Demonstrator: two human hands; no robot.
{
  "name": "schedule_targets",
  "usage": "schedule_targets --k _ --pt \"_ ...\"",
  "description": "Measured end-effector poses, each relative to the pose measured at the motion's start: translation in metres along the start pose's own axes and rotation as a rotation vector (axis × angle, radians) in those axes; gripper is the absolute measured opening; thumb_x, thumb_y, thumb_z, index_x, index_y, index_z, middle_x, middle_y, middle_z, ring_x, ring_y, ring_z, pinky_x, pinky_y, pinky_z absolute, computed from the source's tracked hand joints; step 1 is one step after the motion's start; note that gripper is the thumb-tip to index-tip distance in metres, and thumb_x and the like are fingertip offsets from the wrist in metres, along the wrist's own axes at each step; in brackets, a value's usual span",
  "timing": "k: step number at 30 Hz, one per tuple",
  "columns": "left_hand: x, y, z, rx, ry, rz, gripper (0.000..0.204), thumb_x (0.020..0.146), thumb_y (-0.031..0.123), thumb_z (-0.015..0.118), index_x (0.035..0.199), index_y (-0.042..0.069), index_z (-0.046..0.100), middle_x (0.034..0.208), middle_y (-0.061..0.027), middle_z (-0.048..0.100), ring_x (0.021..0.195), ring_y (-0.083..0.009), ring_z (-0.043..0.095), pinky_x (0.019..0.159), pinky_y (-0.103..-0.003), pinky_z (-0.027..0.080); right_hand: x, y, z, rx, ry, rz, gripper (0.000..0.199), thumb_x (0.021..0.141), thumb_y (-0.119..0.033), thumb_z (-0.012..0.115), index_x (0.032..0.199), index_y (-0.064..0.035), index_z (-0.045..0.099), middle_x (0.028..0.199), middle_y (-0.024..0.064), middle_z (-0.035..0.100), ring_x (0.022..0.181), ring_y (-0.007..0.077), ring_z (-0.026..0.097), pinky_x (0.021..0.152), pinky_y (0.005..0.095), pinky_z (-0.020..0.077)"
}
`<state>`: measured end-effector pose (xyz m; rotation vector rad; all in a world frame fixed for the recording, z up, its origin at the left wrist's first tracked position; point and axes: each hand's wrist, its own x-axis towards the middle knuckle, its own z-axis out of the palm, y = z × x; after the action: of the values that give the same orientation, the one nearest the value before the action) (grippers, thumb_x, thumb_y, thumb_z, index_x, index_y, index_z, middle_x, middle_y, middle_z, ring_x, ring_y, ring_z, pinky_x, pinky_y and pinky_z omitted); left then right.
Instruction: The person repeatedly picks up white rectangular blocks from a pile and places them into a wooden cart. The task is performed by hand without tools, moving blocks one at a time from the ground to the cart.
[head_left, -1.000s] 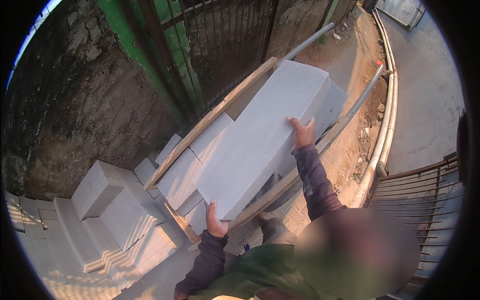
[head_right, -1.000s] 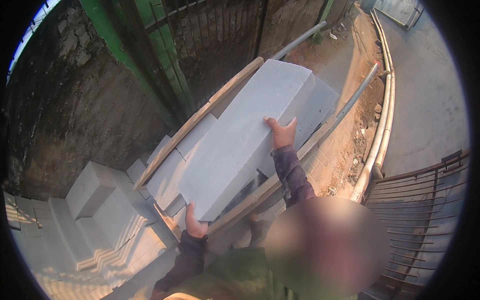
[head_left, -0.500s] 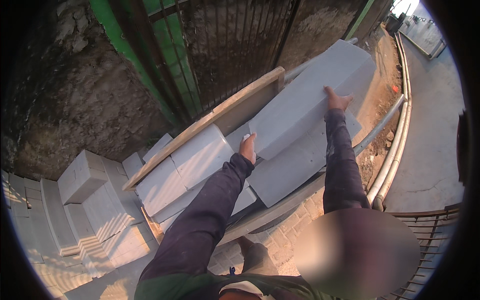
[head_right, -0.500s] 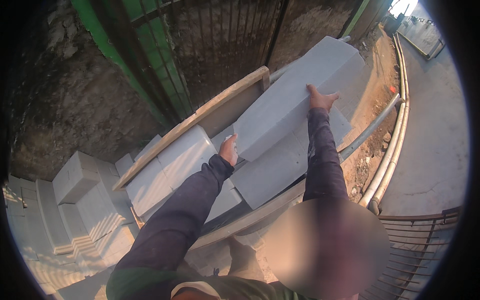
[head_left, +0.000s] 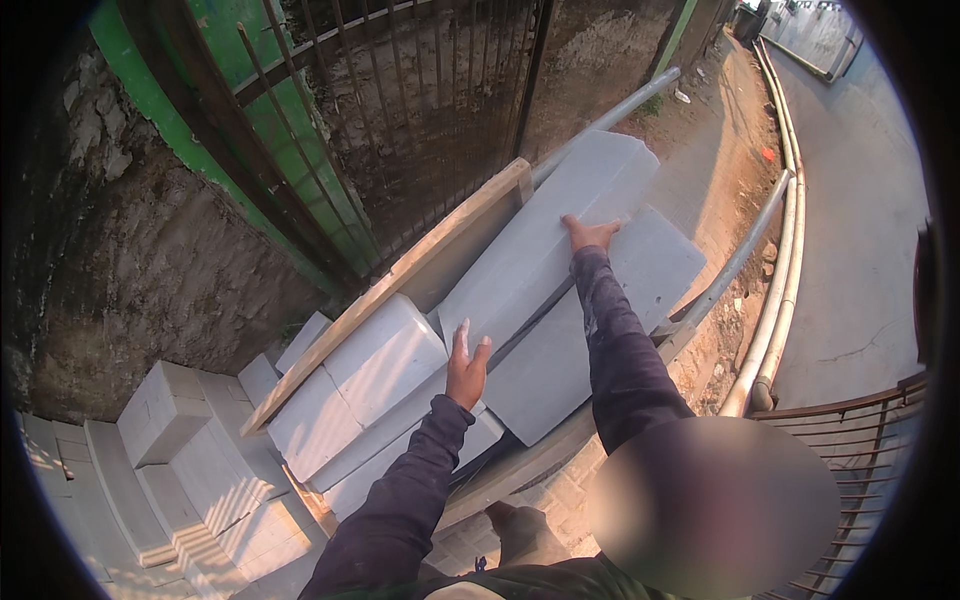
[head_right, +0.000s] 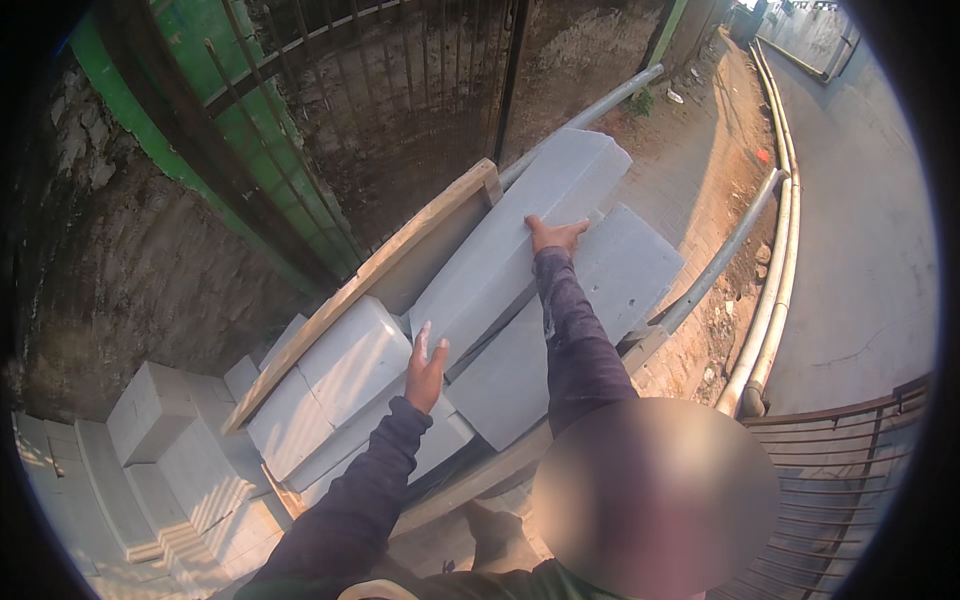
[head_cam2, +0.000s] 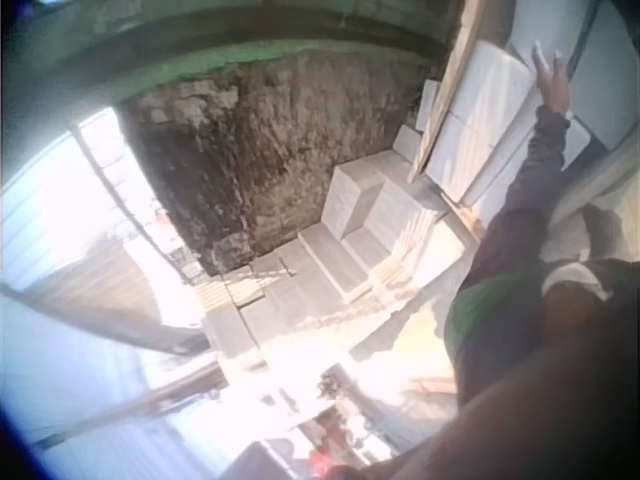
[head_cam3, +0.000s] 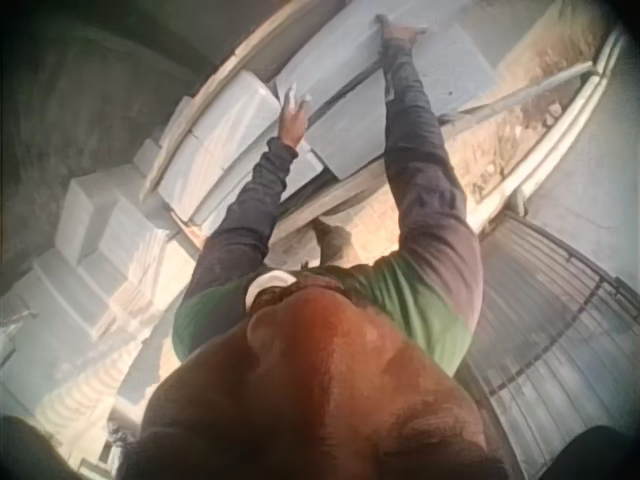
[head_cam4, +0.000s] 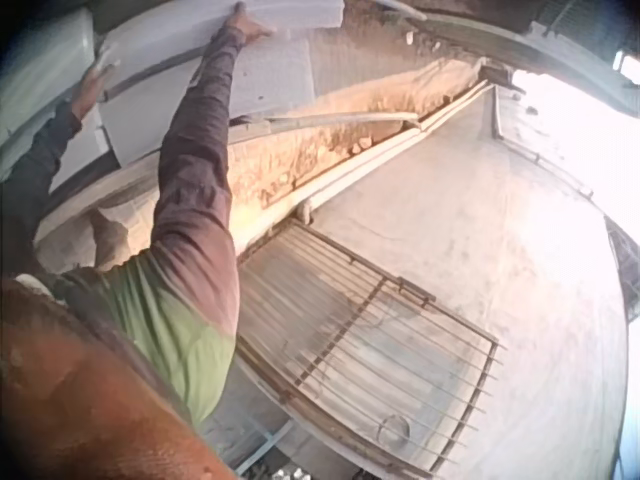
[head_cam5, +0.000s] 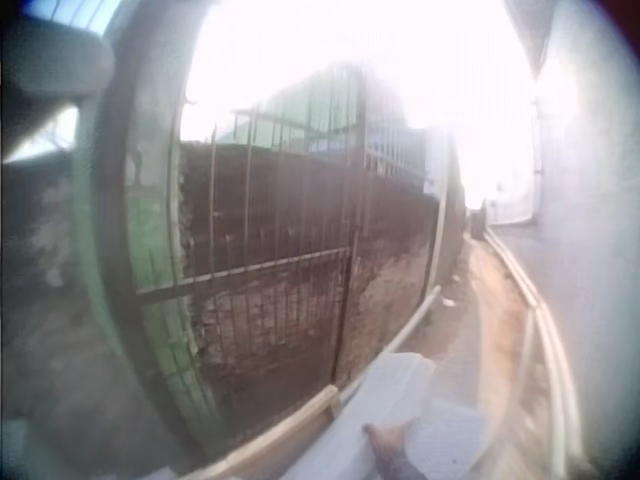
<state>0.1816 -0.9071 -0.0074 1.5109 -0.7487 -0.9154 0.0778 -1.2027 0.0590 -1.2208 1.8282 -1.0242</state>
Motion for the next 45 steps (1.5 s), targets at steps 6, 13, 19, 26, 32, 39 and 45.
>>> schedule_targets --k 6,13,19,26,32,39,45 --pt "-0.009 -0.024 0.032 0.605 0.116 0.191 0.078 0.089 0.035 0.061 0.148 -0.001 0.025 0.154 -0.0309 0.016 0.143 -0.0469 0.013 0.115 -0.054 0.015 -0.008 -0.037 0.002 -0.304 -0.203 0.216 0.122 0.068 -0.039 0.080 0.150 0.0018 -0.001 0.144 0.0370 0.029 0.134 0.0471 0.036 0.112 0.0504 0.0314" --pt "-0.009 -0.026 0.040 0.726 0.074 0.243 0.079 0.089 0.034 0.061 0.148 -0.003 0.023 0.154 -0.0316 0.013 0.143 -0.0465 0.012 0.116 -0.053 0.014 -0.025 -0.043 -0.026 -0.664 -0.290 -0.026 0.111 0.075 -0.053 0.071 0.151 -0.0019 0.008 0.149 0.0338 0.023 0.138 0.0461 0.030 0.112 0.0544 0.0266" --pt "-0.020 -0.044 0.053 0.693 0.006 0.136 0.081 0.090 0.039 0.058 0.148 -0.004 0.021 0.154 -0.0317 0.014 0.143 -0.0467 0.013 0.116 -0.053 0.015 0.007 -0.044 -0.083 -0.947 -0.438 -0.262 0.073 0.087 -0.054 0.055 0.144 -0.0106 0.039 0.148 0.0147 0.039 0.139 0.0348 0.034 0.112 0.0576 0.0233" --pt "-0.025 -0.054 0.064 0.804 -0.052 0.146 0.081 0.092 0.041 0.055 0.148 -0.007 0.020 0.152 -0.0335 0.016 0.143 -0.0478 0.013 0.115 -0.054 0.015 0.136 0.002 -0.158 -1.189 -0.096 -0.333 0.070 0.093 -0.063 0.036 0.138 -0.0114 0.049 0.141 0.0160 0.049 0.133 0.0362 0.044 0.111 0.0575 0.0235" --pt "-0.022 -0.042 0.054 0.852 -0.128 0.040 0.082 0.093 0.042 0.053 0.148 -0.008 0.017 0.154 -0.0316 0.011 0.143 -0.0484 0.011 0.116 -0.054 0.013 0.129 0.004 -0.153 -1.189 -0.249 -0.217 0.082 0.090 -0.070 0.033 0.137 -0.0050 0.048 0.143 0.0178 0.047 0.135 0.0354 0.042 0.113 0.0533 0.0232" --pt "-0.020 -0.032 0.073 0.976 -0.132 -0.032 0.084 0.093 0.045 0.051 0.150 -0.005 0.014 0.156 -0.0280 0.009 0.145 -0.0444 0.007 0.117 -0.053 0.010 0.149 0.003 -0.162 -1.091 -0.215 -0.095 0.083 0.089 -0.071 0.036 0.134 -0.0033 0.053 0.141 0.0207 0.048 0.134 0.0358 0.042 0.118 0.0445 0.0195" --pt "-0.020 -0.050 0.064 0.982 -0.120 0.042 0.083 0.093 0.044 0.051 0.150 -0.005 0.014 0.156 -0.0279 0.010 0.145 -0.0445 0.009 0.117 -0.053 0.011 0.150 -0.007 -0.169 -1.139 -0.373 -0.105 0.080 0.089 -0.069 0.039 0.133 -0.0048 0.055 0.135 0.0233 0.053 0.129 0.0361 0.048 0.110 0.0460 0.0344"
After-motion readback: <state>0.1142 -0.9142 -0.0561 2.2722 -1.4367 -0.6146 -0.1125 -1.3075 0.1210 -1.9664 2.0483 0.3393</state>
